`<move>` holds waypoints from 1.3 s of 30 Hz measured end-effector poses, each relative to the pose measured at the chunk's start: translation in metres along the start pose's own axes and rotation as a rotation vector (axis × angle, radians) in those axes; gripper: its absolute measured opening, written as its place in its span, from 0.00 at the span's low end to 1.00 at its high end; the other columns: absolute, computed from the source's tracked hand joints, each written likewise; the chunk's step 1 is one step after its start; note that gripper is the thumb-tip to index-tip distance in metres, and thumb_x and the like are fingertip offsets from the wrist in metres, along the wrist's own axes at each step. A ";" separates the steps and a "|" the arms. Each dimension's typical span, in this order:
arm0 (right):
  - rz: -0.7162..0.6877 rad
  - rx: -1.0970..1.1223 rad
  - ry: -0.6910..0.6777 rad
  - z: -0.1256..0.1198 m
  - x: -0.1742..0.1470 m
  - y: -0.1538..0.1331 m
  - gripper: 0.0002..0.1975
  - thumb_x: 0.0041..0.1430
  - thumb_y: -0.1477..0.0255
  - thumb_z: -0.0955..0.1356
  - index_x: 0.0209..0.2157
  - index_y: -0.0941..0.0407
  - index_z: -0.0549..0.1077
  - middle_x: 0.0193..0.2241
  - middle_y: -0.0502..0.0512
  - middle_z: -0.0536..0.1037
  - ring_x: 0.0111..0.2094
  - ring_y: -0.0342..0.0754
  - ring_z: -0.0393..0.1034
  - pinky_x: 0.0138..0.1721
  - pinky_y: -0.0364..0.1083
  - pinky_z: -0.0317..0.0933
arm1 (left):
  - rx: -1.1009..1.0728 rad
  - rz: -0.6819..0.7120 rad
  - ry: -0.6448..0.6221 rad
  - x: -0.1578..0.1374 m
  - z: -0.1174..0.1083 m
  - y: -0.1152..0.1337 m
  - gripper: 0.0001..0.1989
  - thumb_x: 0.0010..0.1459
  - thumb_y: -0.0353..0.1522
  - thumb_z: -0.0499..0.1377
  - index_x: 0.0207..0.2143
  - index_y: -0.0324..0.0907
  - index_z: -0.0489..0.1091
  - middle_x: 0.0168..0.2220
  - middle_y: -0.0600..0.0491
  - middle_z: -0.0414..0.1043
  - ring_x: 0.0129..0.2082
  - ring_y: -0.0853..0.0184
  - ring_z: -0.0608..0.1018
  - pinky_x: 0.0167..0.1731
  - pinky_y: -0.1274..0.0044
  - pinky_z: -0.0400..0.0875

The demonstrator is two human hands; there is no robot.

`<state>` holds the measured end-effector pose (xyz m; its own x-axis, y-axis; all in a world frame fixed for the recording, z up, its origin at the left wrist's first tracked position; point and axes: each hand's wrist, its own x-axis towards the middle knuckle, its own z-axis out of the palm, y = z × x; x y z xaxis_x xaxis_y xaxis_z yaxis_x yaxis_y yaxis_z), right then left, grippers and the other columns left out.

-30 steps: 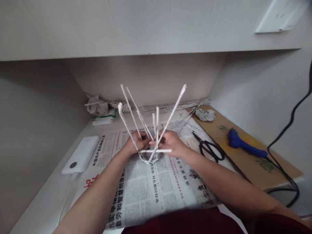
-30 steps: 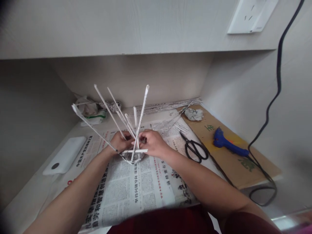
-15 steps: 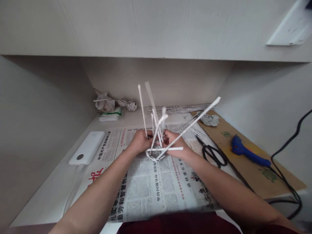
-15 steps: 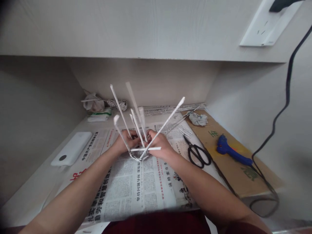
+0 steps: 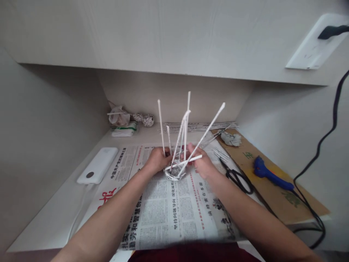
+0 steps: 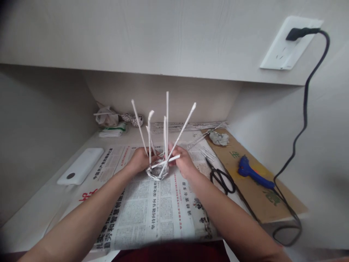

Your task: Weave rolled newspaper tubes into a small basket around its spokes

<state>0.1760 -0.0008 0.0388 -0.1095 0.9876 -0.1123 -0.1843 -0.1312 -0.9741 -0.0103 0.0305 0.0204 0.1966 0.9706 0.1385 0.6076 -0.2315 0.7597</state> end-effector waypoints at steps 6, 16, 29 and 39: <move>-0.015 -0.057 0.152 0.013 -0.003 0.013 0.12 0.42 0.65 0.74 0.28 0.58 0.75 0.19 0.49 0.74 0.21 0.42 0.65 0.23 0.42 0.58 | -0.006 -0.062 0.098 0.003 0.002 -0.004 0.09 0.49 0.36 0.64 0.30 0.40 0.79 0.27 0.52 0.79 0.28 0.66 0.78 0.29 0.78 0.64; -0.182 -0.072 0.133 0.008 0.015 0.045 0.06 0.47 0.69 0.69 0.27 0.57 0.76 0.18 0.46 0.71 0.19 0.41 0.63 0.21 0.41 0.55 | 0.095 -0.071 0.105 0.002 -0.001 0.001 0.11 0.50 0.38 0.61 0.28 0.40 0.77 0.25 0.52 0.77 0.27 0.66 0.77 0.28 0.78 0.63; -0.328 -0.174 0.053 0.003 0.037 0.045 0.09 0.50 0.66 0.67 0.22 0.55 0.72 0.19 0.48 0.72 0.24 0.43 0.66 0.28 0.42 0.60 | -0.022 -0.153 0.151 0.005 -0.002 -0.003 0.10 0.45 0.38 0.64 0.25 0.41 0.77 0.22 0.53 0.76 0.25 0.64 0.77 0.26 0.78 0.66; -0.378 -0.221 -0.011 -0.003 0.060 0.045 0.12 0.53 0.64 0.67 0.22 0.55 0.70 0.20 0.47 0.72 0.24 0.43 0.65 0.29 0.42 0.60 | -0.219 -0.191 0.128 0.021 0.004 -0.017 0.15 0.41 0.41 0.64 0.28 0.38 0.77 0.23 0.51 0.77 0.24 0.64 0.77 0.26 0.77 0.68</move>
<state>0.1638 0.0523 -0.0123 -0.0853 0.9615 0.2614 -0.0004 0.2623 -0.9650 -0.0137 0.0544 0.0075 -0.0117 0.9988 0.0486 0.4416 -0.0384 0.8964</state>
